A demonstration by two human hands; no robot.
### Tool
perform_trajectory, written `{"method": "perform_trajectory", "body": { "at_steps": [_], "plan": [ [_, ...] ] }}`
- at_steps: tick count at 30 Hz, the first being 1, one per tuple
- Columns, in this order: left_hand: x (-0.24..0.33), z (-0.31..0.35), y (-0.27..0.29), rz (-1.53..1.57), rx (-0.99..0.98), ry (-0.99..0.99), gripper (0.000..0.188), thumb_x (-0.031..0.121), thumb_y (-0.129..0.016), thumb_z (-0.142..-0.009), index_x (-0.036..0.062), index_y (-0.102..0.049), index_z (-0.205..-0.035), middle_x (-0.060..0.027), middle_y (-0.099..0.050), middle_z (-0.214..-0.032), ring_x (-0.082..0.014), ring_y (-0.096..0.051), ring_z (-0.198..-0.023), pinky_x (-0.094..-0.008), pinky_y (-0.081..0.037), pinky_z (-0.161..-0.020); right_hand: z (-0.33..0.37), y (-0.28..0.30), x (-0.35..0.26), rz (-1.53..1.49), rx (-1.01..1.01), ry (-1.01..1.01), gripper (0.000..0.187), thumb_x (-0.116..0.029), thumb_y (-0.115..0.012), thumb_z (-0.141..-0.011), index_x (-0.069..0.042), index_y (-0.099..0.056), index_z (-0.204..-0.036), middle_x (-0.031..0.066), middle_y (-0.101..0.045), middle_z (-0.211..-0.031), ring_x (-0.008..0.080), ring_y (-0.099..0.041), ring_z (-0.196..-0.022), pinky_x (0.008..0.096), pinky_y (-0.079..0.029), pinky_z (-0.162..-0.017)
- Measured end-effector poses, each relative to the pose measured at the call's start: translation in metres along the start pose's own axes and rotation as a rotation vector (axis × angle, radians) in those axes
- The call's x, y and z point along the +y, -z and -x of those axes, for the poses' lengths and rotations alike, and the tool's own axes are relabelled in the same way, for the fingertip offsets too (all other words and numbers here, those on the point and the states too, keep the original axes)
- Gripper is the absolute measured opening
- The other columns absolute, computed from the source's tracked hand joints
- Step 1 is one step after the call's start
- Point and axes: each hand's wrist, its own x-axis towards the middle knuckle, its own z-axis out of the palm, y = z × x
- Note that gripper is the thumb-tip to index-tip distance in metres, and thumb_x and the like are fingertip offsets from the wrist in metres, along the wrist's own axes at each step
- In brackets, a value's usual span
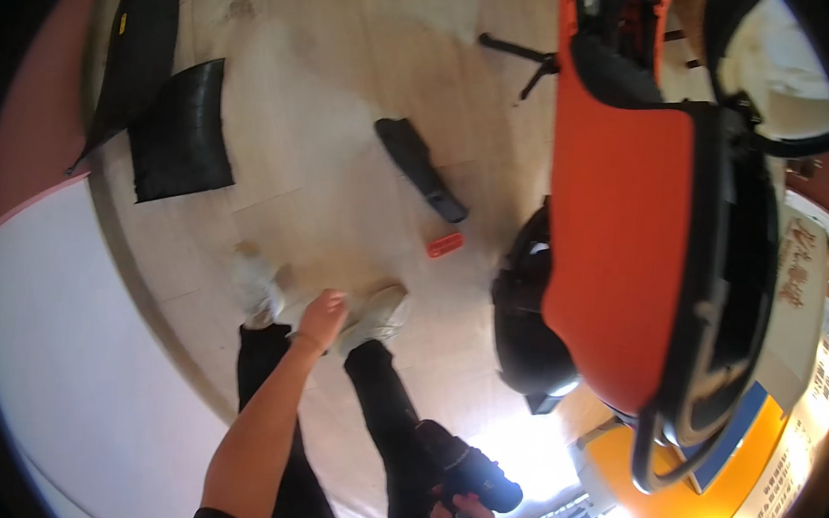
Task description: Disassembling body panels and components from an orange motorcycle using a power drill and hand tools.
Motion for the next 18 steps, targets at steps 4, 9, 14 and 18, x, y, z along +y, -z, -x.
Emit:
{"method": "perform_trajectory", "body": {
  "at_steps": [4, 9, 14, 18],
  "plan": [
    [-0.01, -0.024, -0.012, -0.088, -0.082, 0.022, 0.021, 0.016, -0.053, -0.082, 0.0022, -0.057, -0.097, -0.0151, -0.063, -0.089, -0.0317, -0.061, -0.081, -0.0373, -0.049, -0.074, -0.059, -0.008, -0.001, -0.108, -0.018, -0.101, 0.017, -0.022, -0.054, -0.085, -0.007, -0.054, -0.092, 0.007, -0.047, -0.062, 0.0154, -0.047, -0.054, 0.028, -0.041, -0.052],
    [-0.089, -0.014, 0.039, -0.269, -0.182, -0.067, 0.018, 0.016, -0.053, -0.083, 0.0045, -0.058, -0.095, -0.0142, -0.063, -0.088, -0.0291, -0.062, -0.08, -0.0368, -0.049, -0.073, -0.174, -0.068, -0.006, -0.024, -0.052, 0.007, 0.028, -0.019, -0.059, -0.082, -0.001, -0.054, -0.103, 0.0052, -0.049, -0.057, 0.0142, -0.046, -0.049, 0.0262, -0.037, -0.049],
    [-0.06, -0.039, 0.068, 0.055, -0.106, 0.345, 0.015, 0.014, -0.05, -0.087, 0.0037, -0.058, -0.095, -0.0119, -0.063, -0.087, -0.021, -0.063, -0.076, -0.031, -0.049, -0.07, -0.319, -0.087, -0.032, 0.071, -0.109, 0.103, 0.026, -0.022, -0.059, -0.083, -0.003, -0.055, -0.1, 0.0052, -0.048, -0.058, 0.0142, -0.047, -0.051, 0.0259, -0.04, -0.049],
    [-0.053, -0.091, 0.111, 0.086, -0.125, 0.158, 0.019, 0.015, -0.05, -0.088, 0.0027, -0.057, -0.1, -0.0094, -0.063, -0.087, -0.0166, -0.062, -0.073, -0.0271, -0.049, -0.069, -0.392, -0.114, -0.033, 0.156, -0.122, 0.081, 0.025, -0.028, -0.065, -0.08, -0.009, -0.063, -0.096, 0.0, -0.051, -0.061, 0.0106, -0.048, -0.051, 0.024, -0.038, -0.048]
  ]
}}
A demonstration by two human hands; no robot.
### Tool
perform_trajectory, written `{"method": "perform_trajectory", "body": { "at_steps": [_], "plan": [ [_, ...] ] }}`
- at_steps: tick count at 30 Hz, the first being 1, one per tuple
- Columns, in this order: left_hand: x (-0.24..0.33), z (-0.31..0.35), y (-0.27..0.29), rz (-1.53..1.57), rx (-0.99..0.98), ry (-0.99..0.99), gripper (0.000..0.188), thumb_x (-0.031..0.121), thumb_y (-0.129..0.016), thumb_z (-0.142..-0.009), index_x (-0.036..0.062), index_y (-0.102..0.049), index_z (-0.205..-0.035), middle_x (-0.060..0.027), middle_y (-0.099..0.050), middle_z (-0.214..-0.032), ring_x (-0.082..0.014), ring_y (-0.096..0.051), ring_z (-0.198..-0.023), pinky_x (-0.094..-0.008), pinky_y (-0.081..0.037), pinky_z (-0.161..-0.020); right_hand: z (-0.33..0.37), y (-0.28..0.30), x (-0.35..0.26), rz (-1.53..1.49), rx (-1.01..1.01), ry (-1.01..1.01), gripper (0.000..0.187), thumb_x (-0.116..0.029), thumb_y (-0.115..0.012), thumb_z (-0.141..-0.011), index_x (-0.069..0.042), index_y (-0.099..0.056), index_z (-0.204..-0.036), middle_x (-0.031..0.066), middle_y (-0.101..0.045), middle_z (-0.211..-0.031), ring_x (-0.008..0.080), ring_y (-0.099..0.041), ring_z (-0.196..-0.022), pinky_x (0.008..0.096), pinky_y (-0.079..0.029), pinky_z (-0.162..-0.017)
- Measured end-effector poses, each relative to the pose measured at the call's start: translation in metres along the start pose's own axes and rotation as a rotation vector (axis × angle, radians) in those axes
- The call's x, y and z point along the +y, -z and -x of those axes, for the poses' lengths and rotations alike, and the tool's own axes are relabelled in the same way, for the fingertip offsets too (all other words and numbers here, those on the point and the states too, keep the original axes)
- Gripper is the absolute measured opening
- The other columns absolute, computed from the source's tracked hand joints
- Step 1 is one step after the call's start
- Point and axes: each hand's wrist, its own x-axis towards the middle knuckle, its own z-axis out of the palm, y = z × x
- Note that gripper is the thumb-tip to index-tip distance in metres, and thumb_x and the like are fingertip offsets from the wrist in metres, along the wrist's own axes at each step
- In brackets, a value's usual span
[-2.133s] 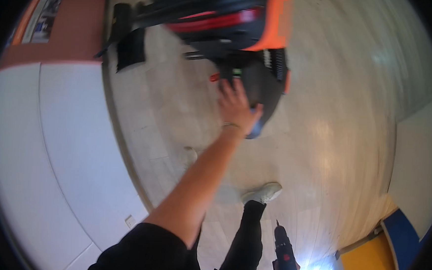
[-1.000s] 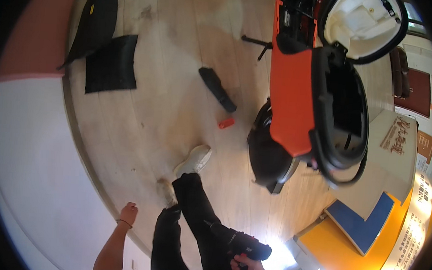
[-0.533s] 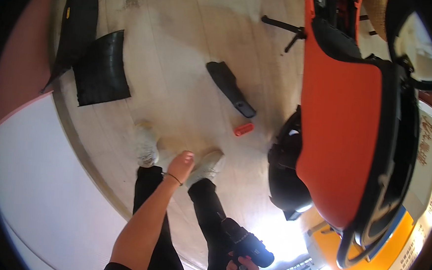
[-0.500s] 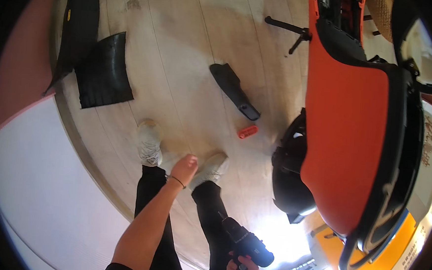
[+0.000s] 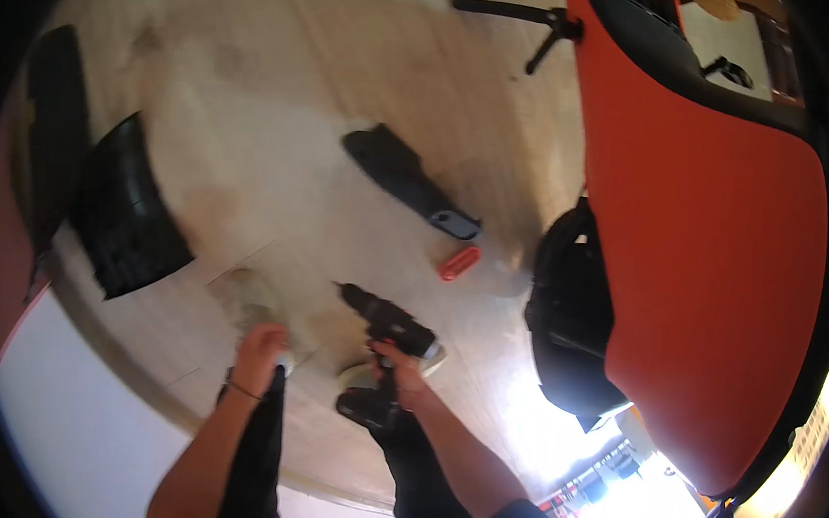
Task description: Disassembling body panels and components from an orange motorcycle using a power drill and hand tools.
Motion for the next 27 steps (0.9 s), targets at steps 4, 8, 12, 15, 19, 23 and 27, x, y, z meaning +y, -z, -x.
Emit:
{"method": "perform_trajectory", "body": {
  "at_steps": [4, 8, 12, 15, 19, 23, 27],
  "plan": [
    [0.03, -0.092, 0.009, 0.068, 0.005, -0.212, 0.021, 0.016, -0.052, -0.088, -0.0012, -0.057, -0.099, -0.0094, -0.064, -0.09, -0.0162, -0.061, -0.077, -0.0256, -0.047, -0.073, -0.038, -0.026, -0.017, 0.033, -0.079, 0.038, 0.025, -0.023, -0.066, -0.079, -0.008, -0.064, -0.099, -0.0003, -0.053, -0.063, 0.0088, -0.049, -0.052, 0.0219, -0.039, -0.049],
    [0.097, -0.177, -0.049, 0.23, -0.039, -0.234, 0.028, 0.024, -0.056, -0.087, -0.0008, -0.056, -0.101, -0.0097, -0.063, -0.091, -0.0159, -0.061, -0.081, -0.0263, -0.048, -0.074, -0.071, -0.015, -0.035, 0.035, -0.189, 0.101, 0.026, -0.025, -0.065, -0.079, -0.008, -0.062, -0.099, 0.0001, -0.054, -0.064, 0.0084, -0.048, -0.052, 0.0223, -0.039, -0.05],
    [0.143, -0.183, -0.096, 0.426, -0.204, 0.118, 0.041, 0.038, -0.062, -0.084, 0.0027, -0.054, -0.104, -0.0102, -0.063, -0.089, -0.017, -0.062, -0.084, -0.0281, -0.051, -0.075, -0.094, -0.002, -0.032, 0.12, -0.269, 0.24, 0.025, -0.024, -0.062, -0.082, -0.004, -0.061, -0.099, 0.0001, -0.055, -0.065, 0.0078, -0.049, -0.054, 0.0221, -0.039, -0.051],
    [0.142, -0.189, -0.121, 0.463, -0.308, 0.227, 0.058, 0.047, -0.068, -0.076, 0.0038, -0.047, -0.109, -0.0109, -0.061, -0.09, -0.0181, -0.061, -0.083, -0.03, -0.052, -0.074, -0.107, 0.011, -0.024, 0.183, -0.174, 0.297, 0.029, -0.029, -0.064, -0.082, -0.004, -0.062, -0.095, 0.0016, -0.058, -0.069, 0.0086, -0.054, -0.059, 0.0223, -0.042, -0.055],
    [0.14, -0.212, -0.139, 0.545, -0.231, 0.263, 0.081, 0.052, -0.075, -0.066, 0.0015, -0.04, -0.118, -0.0119, -0.054, -0.09, -0.0201, -0.059, -0.079, -0.0326, -0.052, -0.075, -0.115, 0.011, 0.0, 0.348, 0.039, 0.453, 0.041, -0.04, -0.065, -0.08, -0.001, -0.062, -0.092, 0.0047, -0.061, -0.072, 0.0139, -0.058, -0.066, 0.0272, -0.046, -0.062],
    [0.155, -0.214, -0.171, 0.521, -0.052, 0.244, 0.079, 0.052, -0.079, -0.061, 0.0022, -0.044, -0.112, -0.0079, -0.048, -0.086, -0.0187, -0.055, -0.071, -0.0355, -0.052, -0.073, -0.097, -0.004, 0.007, 0.618, 0.45, 0.57, 0.056, -0.052, -0.062, -0.076, 0.003, -0.062, -0.089, 0.0181, -0.062, -0.083, 0.0299, -0.06, -0.079, 0.0373, -0.047, -0.072],
    [0.156, -0.218, -0.184, 0.523, -0.038, 0.227, 0.067, 0.041, -0.078, -0.066, 0.0108, -0.046, -0.116, -0.005, -0.051, -0.098, -0.0193, -0.055, -0.075, -0.0365, -0.051, -0.074, -0.102, -0.001, 0.018, 0.807, 0.479, 0.59, 0.061, -0.054, -0.058, -0.077, 0.004, -0.059, -0.096, 0.0246, -0.06, -0.095, 0.0378, -0.057, -0.092, 0.0426, -0.045, -0.08]
  ]
}}
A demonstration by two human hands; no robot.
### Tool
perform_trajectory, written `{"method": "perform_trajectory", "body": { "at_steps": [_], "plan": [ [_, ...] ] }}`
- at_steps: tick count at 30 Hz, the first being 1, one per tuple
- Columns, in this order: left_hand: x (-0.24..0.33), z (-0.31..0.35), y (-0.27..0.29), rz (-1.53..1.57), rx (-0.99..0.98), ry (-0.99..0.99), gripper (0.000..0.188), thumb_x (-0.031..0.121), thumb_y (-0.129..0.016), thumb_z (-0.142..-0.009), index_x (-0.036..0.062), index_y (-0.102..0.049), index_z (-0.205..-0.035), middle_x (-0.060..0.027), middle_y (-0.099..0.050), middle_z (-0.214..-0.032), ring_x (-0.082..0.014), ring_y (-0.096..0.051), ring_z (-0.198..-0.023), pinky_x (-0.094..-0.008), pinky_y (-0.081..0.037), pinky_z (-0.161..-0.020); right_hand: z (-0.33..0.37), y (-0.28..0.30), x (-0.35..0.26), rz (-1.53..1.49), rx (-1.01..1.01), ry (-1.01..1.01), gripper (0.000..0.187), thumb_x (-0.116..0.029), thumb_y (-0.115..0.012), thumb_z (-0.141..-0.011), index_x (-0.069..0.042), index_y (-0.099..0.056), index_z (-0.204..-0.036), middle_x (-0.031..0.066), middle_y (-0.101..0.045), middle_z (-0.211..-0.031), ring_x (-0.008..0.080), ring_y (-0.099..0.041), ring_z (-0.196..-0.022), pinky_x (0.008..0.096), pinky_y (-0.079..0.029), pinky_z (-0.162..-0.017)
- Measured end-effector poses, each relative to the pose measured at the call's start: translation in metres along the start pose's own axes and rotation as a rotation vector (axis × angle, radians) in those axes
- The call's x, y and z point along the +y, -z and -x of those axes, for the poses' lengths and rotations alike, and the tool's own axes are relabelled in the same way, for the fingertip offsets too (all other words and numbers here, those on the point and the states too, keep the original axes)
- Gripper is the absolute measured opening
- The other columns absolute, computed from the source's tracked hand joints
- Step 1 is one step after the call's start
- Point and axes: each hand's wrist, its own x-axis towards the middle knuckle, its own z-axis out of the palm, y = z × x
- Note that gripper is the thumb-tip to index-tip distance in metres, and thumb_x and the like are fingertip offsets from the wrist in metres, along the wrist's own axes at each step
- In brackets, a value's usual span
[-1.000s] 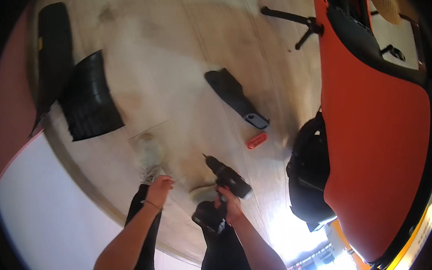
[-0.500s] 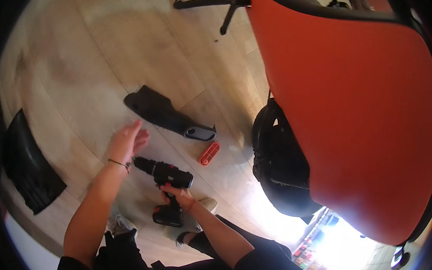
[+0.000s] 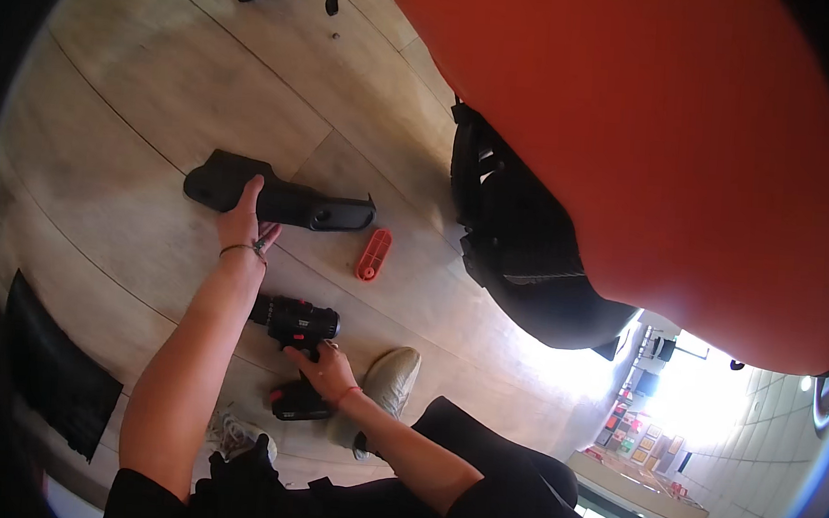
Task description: Disassembling body panels and components from an orange motorcycle using a power drill and hand tools.
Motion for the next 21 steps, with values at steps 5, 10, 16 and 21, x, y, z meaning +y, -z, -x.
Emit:
{"method": "perform_trajectory", "body": {
  "at_steps": [5, 10, 16, 21],
  "plan": [
    [0.001, 0.053, 0.013, 0.105, -0.134, -0.18, 0.065, 0.034, -0.073, -0.071, 0.0083, -0.04, -0.122, -0.0095, -0.045, -0.118, -0.0217, -0.051, -0.097, -0.0447, -0.049, -0.088, 0.024, 0.049, -0.033, 0.38, -0.136, -0.012, 0.038, -0.039, -0.052, -0.081, -0.007, -0.062, -0.097, 0.0189, -0.062, -0.098, 0.034, -0.059, -0.096, 0.0434, -0.047, -0.08],
    [0.015, 0.046, 0.107, 0.261, -0.273, -0.143, 0.048, 0.035, -0.063, -0.079, 0.0062, -0.048, -0.113, -0.0103, -0.051, -0.109, -0.0276, -0.052, -0.103, -0.0415, -0.045, -0.088, 0.004, 0.054, -0.067, -0.133, -0.051, 0.029, 0.025, -0.027, -0.059, -0.083, -0.007, -0.061, -0.099, 0.015, -0.063, -0.099, 0.0255, -0.062, -0.09, 0.0352, -0.05, -0.076],
    [0.01, 0.066, 0.145, 0.335, -0.362, -0.218, 0.047, 0.029, -0.059, -0.081, 0.0045, -0.045, -0.119, -0.0137, -0.051, -0.114, -0.0317, -0.048, -0.112, -0.0444, -0.041, -0.095, 0.0, 0.043, -0.12, -1.379, -0.092, 0.036, 0.046, -0.016, -0.059, -0.087, -0.004, -0.036, -0.125, 0.0141, -0.054, -0.113, 0.0272, -0.054, -0.104, 0.0406, -0.046, -0.088],
    [0.011, 0.081, 0.145, 0.29, -0.53, -0.296, 0.051, 0.031, -0.056, -0.084, 0.0057, -0.042, -0.125, -0.0147, -0.048, -0.122, -0.0317, -0.045, -0.117, -0.0471, -0.035, -0.101, -0.014, 0.041, -0.126, -1.502, -0.076, -0.12, 0.045, -0.009, -0.059, -0.084, -0.007, -0.036, -0.123, 0.0153, -0.053, -0.116, 0.0285, -0.053, -0.106, 0.0412, -0.045, -0.09]
  ]
}}
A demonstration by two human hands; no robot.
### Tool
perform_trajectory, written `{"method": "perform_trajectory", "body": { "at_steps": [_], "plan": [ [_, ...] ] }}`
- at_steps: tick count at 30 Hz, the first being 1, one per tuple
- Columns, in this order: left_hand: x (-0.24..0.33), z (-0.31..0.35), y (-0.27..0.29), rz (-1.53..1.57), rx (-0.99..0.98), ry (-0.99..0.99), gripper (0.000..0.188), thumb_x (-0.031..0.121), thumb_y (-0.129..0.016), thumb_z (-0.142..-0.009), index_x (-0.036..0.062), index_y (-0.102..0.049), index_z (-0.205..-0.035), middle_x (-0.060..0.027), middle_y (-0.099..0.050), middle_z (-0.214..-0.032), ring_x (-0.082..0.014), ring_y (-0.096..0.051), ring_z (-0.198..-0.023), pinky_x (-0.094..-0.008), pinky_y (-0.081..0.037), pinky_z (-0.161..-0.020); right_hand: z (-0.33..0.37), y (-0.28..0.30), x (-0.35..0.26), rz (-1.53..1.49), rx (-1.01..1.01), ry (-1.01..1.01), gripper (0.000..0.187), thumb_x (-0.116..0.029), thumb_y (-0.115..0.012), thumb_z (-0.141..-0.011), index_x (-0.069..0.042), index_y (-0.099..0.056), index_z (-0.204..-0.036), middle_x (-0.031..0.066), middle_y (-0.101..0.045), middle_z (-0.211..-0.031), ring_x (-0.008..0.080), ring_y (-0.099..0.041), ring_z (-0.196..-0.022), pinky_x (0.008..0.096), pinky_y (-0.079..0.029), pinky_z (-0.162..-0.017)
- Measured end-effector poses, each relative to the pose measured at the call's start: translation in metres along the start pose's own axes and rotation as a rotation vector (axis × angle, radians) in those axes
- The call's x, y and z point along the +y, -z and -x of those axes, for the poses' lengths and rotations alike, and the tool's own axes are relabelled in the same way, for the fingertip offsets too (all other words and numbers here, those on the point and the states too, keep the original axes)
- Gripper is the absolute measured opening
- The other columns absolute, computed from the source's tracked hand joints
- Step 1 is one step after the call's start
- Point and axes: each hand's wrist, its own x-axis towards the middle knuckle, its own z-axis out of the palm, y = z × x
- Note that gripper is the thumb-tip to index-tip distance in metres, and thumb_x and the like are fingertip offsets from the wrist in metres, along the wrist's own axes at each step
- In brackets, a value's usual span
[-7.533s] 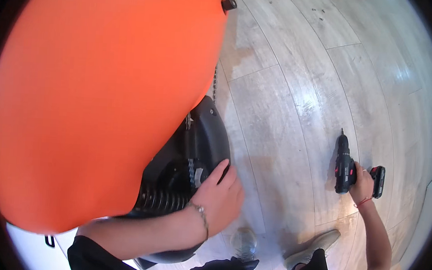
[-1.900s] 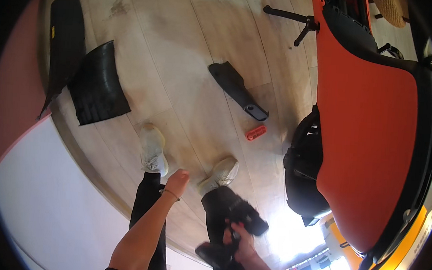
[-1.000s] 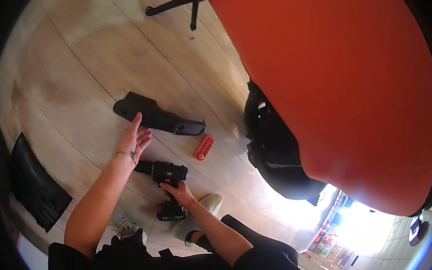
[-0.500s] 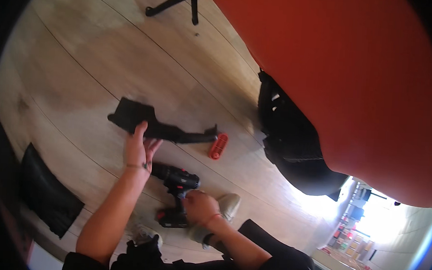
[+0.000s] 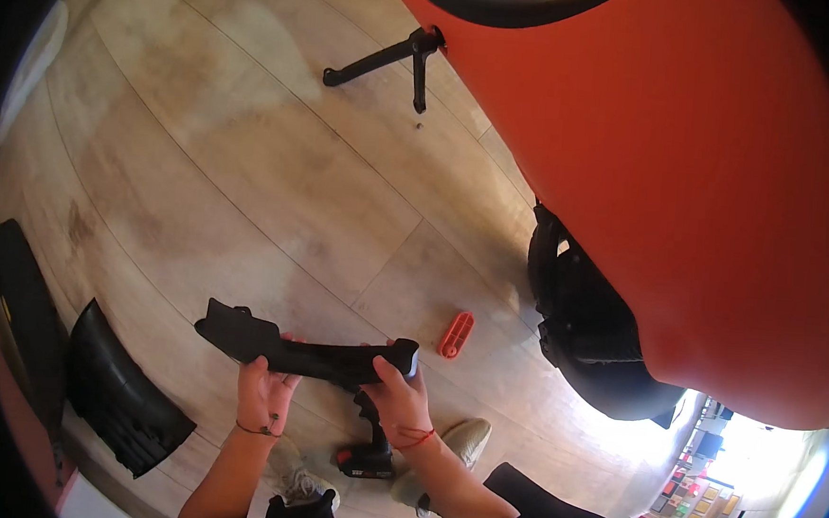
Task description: Disassembling body panels and components from an orange motorcycle using a power drill and hand tools.
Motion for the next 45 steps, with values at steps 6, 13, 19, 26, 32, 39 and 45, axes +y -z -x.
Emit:
{"method": "perform_trajectory", "body": {
  "at_steps": [6, 13, 19, 26, 32, 39, 45],
  "plan": [
    [0.0, 0.013, -0.005, 0.172, 0.027, 0.185, 0.057, 0.04, -0.052, -0.088, 0.0079, -0.037, -0.132, -0.0161, -0.041, -0.134, -0.0299, -0.038, -0.125, -0.0451, -0.031, -0.105, 0.01, -0.007, 0.018, 0.017, -0.149, 0.158, 0.055, 0.012, -0.055, -0.076, -0.009, -0.039, -0.124, 0.0148, -0.045, -0.131, 0.0265, -0.048, -0.116, 0.0357, -0.041, -0.094],
    [-0.016, 0.021, -0.036, -0.03, 0.0, 0.278, 0.046, 0.011, -0.059, -0.082, 0.0036, -0.043, -0.125, -0.0122, -0.05, -0.124, -0.0274, -0.049, -0.115, -0.0403, -0.043, -0.095, 0.008, 0.005, 0.002, -0.179, -0.221, 0.031, 0.052, 0.014, -0.05, -0.077, -0.009, -0.042, -0.122, 0.0158, -0.04, -0.136, 0.0276, -0.039, -0.125, 0.0379, -0.035, -0.1],
    [-0.023, 0.016, -0.017, -0.028, 0.175, 0.223, 0.05, -0.002, -0.056, -0.075, 0.0001, -0.042, -0.123, -0.015, -0.051, -0.121, -0.0297, -0.052, -0.11, -0.042, -0.046, -0.093, 0.002, 0.015, 0.013, -0.028, 0.054, -0.153, 0.037, 0.007, -0.06, -0.079, -0.003, -0.05, -0.113, 0.0094, -0.057, -0.111, 0.0209, -0.055, -0.104, 0.0329, -0.046, -0.091],
    [-0.015, 0.016, -0.021, -0.085, 0.128, 0.157, 0.048, 0.003, -0.055, -0.074, 0.0006, -0.045, -0.121, -0.0143, -0.05, -0.123, -0.0279, -0.049, -0.114, -0.0423, -0.042, -0.096, 0.004, 0.019, 0.022, 0.373, -0.005, -0.026, 0.027, -0.008, -0.07, -0.077, 0.0, -0.059, -0.101, 0.0042, -0.061, -0.092, 0.012, -0.059, -0.081, 0.0264, -0.05, -0.068],
    [-0.015, 0.01, -0.023, 0.013, 0.159, 0.215, 0.057, -0.005, -0.051, -0.069, 0.0029, -0.04, -0.124, -0.0181, -0.045, -0.128, -0.0316, -0.041, -0.122, -0.05, -0.035, -0.1, 0.007, 0.02, 0.014, 0.553, 0.016, 0.057, 0.023, -0.015, -0.071, -0.078, -0.002, -0.061, -0.092, -0.0003, -0.061, -0.077, 0.0071, -0.054, -0.068, 0.0217, -0.044, -0.063],
    [-0.017, 0.001, -0.01, 0.067, 0.114, 0.227, 0.058, -0.003, -0.053, -0.071, 0.0043, -0.041, -0.127, -0.0121, -0.046, -0.127, -0.0267, -0.045, -0.117, -0.0429, -0.038, -0.099, 0.004, 0.024, 0.007, 0.582, -0.217, 0.029, 0.031, -0.011, -0.07, -0.078, -0.001, -0.057, -0.104, 0.0015, -0.062, -0.088, 0.0085, -0.057, -0.079, 0.0226, -0.046, -0.071],
    [0.016, -0.003, 0.002, 0.047, 0.114, 0.118, 0.058, 0.001, -0.057, -0.074, 0.0073, -0.041, -0.129, -0.0072, -0.052, -0.119, -0.023, -0.049, -0.112, -0.0413, -0.041, -0.095, -0.026, 0.044, -0.034, 0.909, -0.277, 0.102, 0.035, -0.005, -0.065, -0.079, 0.0, -0.052, -0.111, 0.0048, -0.061, -0.092, 0.0118, -0.059, -0.087, 0.0243, -0.047, -0.077]
  ]
}}
